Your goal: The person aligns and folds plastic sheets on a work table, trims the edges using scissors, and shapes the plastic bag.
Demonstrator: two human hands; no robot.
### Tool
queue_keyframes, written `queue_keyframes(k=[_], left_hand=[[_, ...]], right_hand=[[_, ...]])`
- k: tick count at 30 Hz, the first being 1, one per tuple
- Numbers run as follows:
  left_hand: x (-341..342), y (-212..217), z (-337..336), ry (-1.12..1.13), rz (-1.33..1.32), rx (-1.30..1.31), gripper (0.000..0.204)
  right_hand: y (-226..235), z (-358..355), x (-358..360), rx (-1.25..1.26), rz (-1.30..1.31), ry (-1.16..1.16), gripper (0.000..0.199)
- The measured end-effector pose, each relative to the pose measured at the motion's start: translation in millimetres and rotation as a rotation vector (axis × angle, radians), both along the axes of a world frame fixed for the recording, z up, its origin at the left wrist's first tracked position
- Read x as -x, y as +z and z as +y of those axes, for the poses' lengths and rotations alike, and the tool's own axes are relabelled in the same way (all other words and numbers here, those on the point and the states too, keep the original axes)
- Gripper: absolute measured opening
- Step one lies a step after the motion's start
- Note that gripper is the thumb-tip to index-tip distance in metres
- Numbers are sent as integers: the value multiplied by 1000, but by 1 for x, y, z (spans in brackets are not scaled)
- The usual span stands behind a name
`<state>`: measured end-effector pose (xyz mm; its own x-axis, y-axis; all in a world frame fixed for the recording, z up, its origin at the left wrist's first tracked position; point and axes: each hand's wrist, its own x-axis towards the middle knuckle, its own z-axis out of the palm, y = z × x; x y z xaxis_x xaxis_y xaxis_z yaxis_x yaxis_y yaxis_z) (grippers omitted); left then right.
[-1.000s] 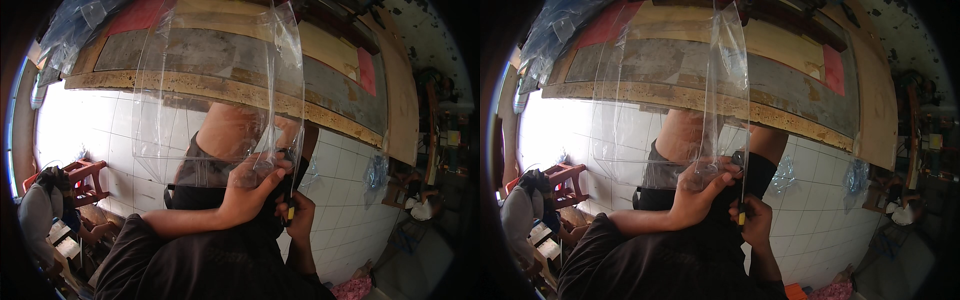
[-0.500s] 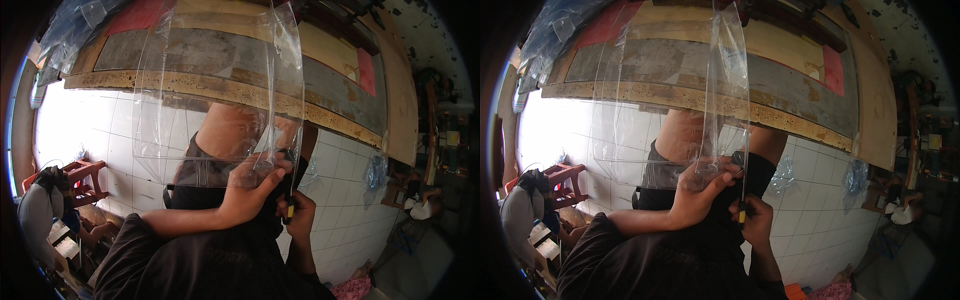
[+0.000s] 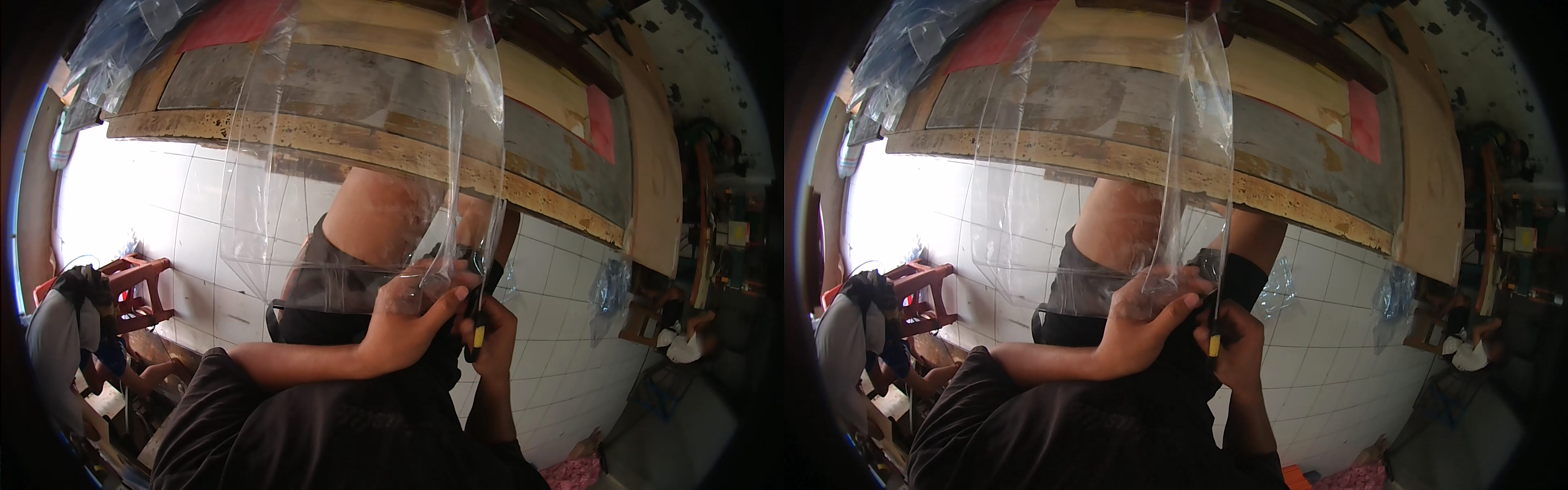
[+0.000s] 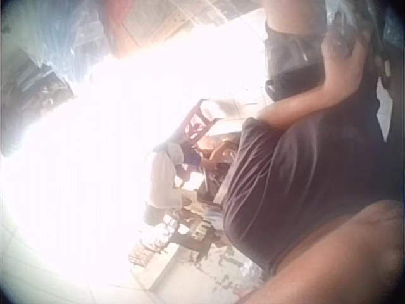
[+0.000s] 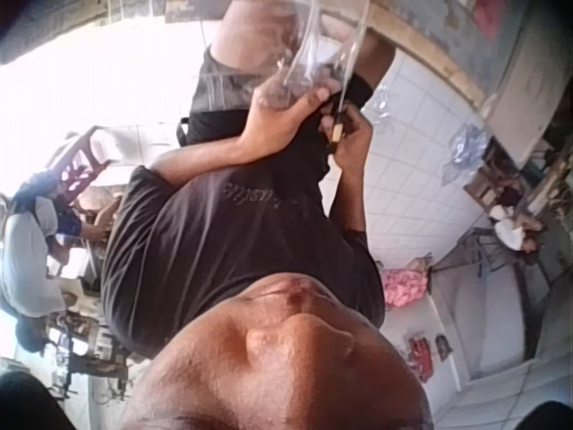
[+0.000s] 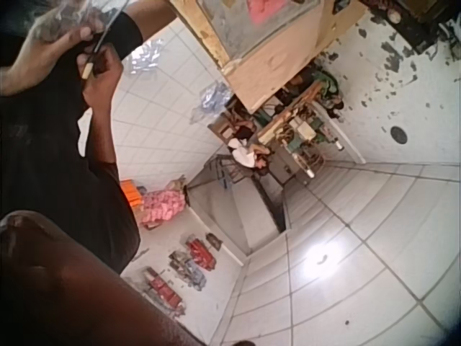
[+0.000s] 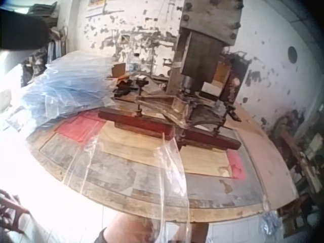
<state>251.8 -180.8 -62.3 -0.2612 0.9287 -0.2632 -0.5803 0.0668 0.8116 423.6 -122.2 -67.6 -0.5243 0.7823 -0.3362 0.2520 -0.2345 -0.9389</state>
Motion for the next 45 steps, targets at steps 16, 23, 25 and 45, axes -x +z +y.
queue_keyframes(k=[16, 23, 25, 45], left_hand=[[-3, -4, -6, -28, -121, -32, 34], [-2, -5, -6, -52, -123, -37, 35], [-2, -5, -5, -57, -129, -30, 36], [-3, -4, -6, -44, -94, -57, 35]], right_hand=[[-4, 1, 8, -75, -44, -119, 20], [-1, -1, 11, -101, -59, -140, 22], [-3, -1, 10, -109, -57, -140, 21], [-2, 2, 5, -136, -102, -145, 8]])
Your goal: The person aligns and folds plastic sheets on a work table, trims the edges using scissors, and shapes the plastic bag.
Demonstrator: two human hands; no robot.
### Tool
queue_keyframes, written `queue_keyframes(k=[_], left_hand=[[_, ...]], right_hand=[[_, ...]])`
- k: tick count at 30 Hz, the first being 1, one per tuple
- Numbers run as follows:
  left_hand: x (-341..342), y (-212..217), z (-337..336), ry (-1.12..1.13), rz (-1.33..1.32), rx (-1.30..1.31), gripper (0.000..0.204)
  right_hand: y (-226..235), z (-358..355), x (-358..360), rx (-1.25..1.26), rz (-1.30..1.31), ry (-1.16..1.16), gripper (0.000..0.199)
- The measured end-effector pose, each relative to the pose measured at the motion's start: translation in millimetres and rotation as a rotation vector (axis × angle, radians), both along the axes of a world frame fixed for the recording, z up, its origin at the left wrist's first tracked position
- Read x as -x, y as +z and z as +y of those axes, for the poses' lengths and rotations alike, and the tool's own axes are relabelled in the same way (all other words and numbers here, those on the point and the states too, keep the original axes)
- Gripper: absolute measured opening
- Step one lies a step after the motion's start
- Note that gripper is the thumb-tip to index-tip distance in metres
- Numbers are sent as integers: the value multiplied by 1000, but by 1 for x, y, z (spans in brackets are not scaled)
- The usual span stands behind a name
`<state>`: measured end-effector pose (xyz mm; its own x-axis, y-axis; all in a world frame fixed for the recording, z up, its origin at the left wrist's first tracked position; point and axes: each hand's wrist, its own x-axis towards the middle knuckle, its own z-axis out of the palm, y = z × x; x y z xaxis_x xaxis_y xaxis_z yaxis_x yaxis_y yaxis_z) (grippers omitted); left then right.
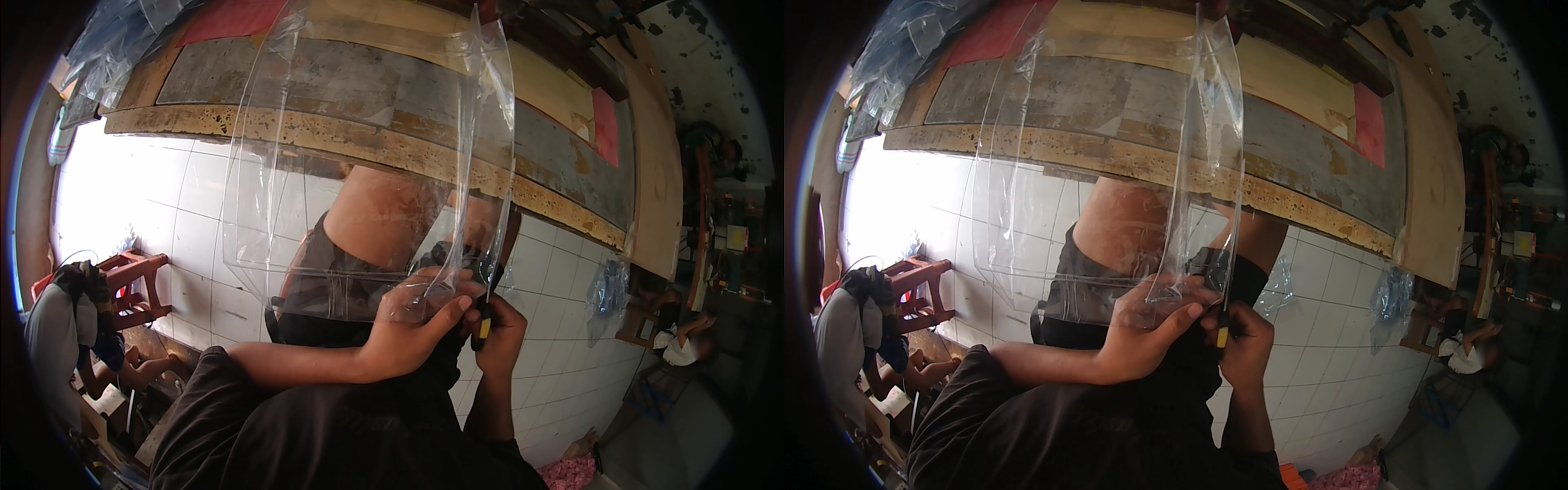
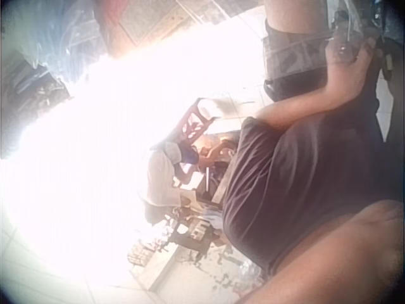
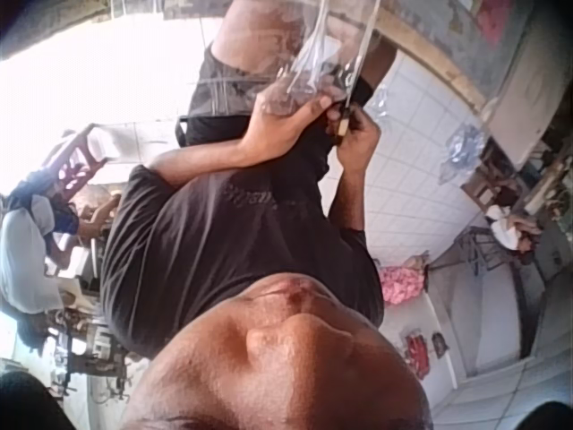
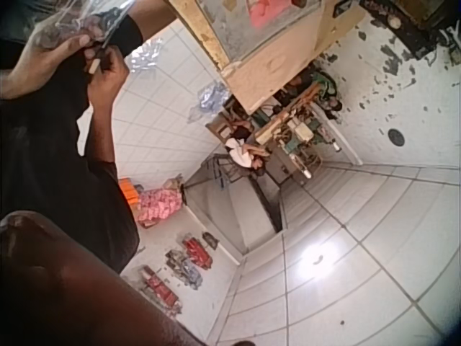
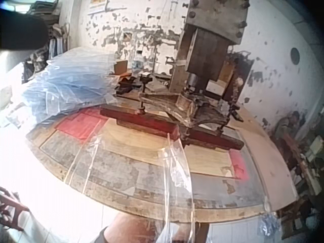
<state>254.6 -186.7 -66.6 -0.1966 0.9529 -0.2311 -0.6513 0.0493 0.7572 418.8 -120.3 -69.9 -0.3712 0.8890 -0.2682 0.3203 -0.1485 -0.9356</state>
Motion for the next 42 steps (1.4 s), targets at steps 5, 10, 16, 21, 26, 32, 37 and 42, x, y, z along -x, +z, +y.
queue_keyframes(k=[5, 10, 16, 21, 26, 32, 37, 42], left_hand=[[0, -5, -1, -7, 82, -7, 34], [-2, 2, -3, -12, 71, 4, 33], [-4, 3, -1, 87, 19, -11, 28], [-6, -1, -4, 114, 75, -13, 26], [-4, 1, -5, 95, 64, 2, 25], [1, -3, -7, -13, 158, -27, 33], [2, -2, -7, -19, 194, -34, 32], [1, -3, -7, -17, 165, -6, 31]], right_hand=[[2, 3, 1, 2, 27, 3, 7], [-3, 11, -2, -54, -37, 28, 15], [1, 15, 2, -43, -60, 19, 18], [-1, 15, 4, -48, -89, 22, 16], [-5, 14, 4, -57, -75, 6, 16], [-4, 10, 8, -92, -100, -19, 15], [-3, 9, 9, -103, -116, -19, 14], [-7, 11, 6, -96, -112, -31, 13]])
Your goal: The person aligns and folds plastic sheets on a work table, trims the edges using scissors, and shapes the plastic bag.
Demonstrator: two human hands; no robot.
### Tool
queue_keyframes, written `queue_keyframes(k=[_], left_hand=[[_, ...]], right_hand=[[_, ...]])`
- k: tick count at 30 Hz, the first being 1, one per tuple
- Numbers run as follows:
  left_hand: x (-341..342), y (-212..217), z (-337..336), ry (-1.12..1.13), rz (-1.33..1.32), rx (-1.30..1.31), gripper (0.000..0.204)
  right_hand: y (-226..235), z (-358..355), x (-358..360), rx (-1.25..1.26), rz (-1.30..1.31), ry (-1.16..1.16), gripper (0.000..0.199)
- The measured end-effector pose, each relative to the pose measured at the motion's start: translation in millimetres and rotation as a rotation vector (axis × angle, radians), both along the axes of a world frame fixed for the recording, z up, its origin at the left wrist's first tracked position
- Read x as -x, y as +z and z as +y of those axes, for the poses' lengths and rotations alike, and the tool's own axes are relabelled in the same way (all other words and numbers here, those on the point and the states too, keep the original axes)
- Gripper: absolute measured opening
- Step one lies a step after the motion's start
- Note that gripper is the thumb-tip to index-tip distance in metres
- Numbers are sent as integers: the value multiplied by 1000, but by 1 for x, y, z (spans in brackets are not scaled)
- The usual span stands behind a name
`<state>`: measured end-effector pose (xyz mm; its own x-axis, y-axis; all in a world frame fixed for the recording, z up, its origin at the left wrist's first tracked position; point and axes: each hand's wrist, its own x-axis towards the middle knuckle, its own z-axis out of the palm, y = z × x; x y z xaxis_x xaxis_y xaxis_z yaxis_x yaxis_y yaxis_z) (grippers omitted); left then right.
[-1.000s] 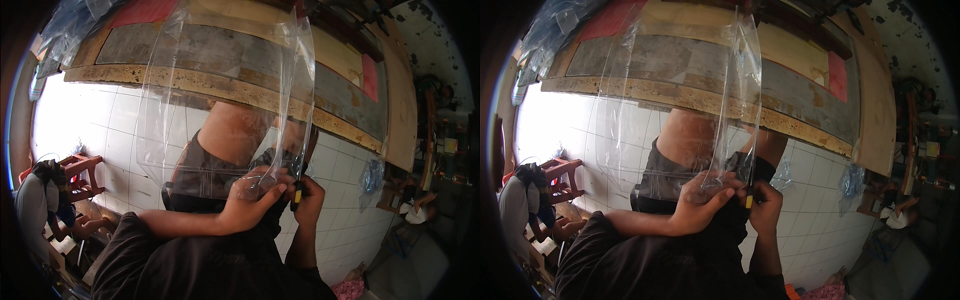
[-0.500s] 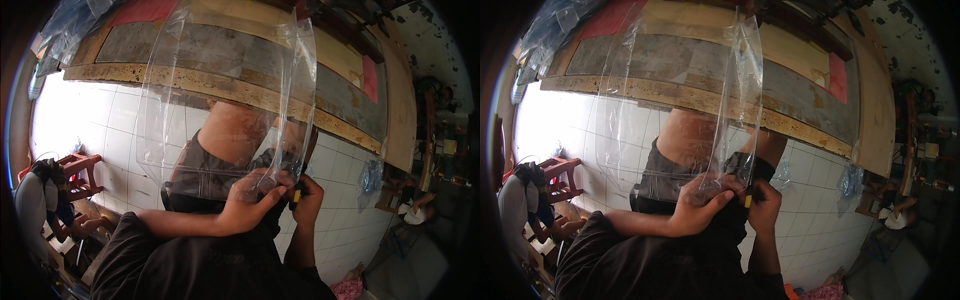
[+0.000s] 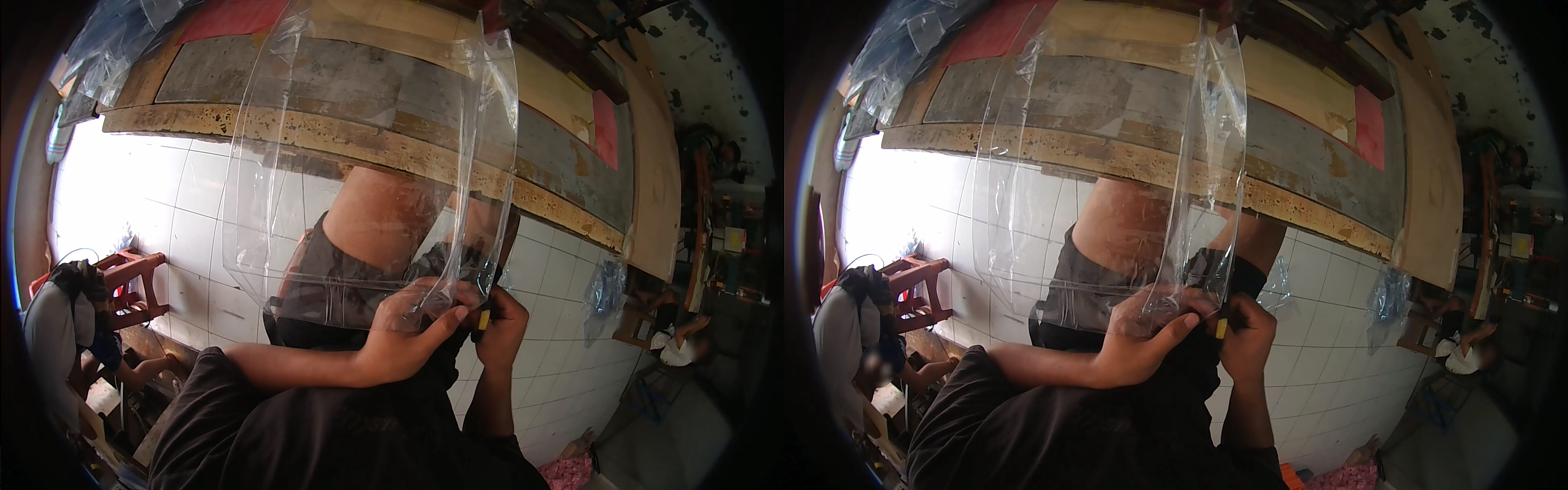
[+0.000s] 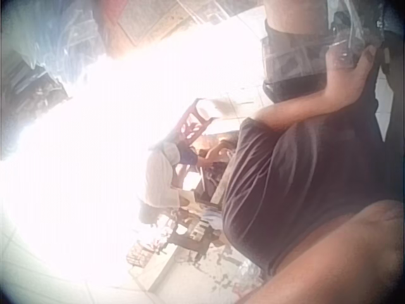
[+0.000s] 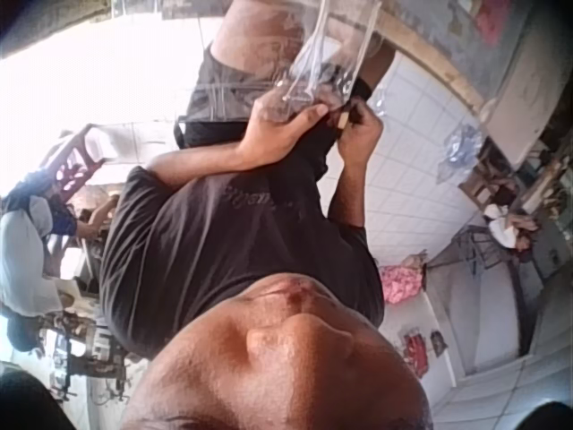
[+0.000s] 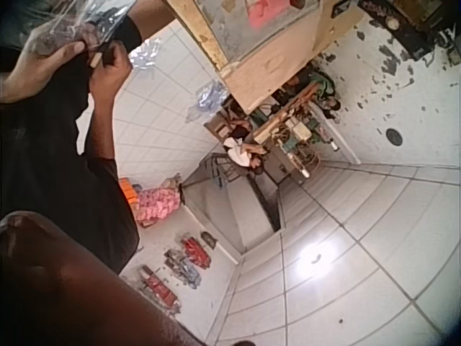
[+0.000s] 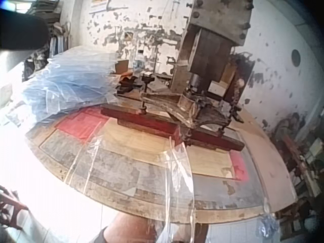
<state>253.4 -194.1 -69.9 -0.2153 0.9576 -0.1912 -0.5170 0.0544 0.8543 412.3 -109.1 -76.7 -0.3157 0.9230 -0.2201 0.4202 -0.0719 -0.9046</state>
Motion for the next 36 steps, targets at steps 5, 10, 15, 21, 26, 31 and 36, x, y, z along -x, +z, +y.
queue_keyframes(k=[5, 10, 15, 21, 26, 31, 36], left_hand=[[-2, 6, 0, 50, 63, 19, 29], [-2, 8, -1, 100, 95, -12, 28], [-1, 10, -2, 70, 91, 0, 30], [0, 12, -2, 56, 104, 12, 30], [0, 10, -1, 57, 127, 16, 31], [0, 9, -1, 58, 136, 21, 30], [-1, 1, 0, 77, 231, -80, 30]], right_hand=[[-2, 5, 1, -57, -45, 15, 14], [-15, 8, -9, -92, -64, 23, 19], [-14, 6, -4, -96, -12, 5, 18], [-11, 5, -4, -33, -44, -20, 17], [-12, 7, -4, -105, -26, 5, 17], [-11, 6, -2, -91, -31, -9, 16], [-15, 6, -4, -107, -37, -3, 14]])
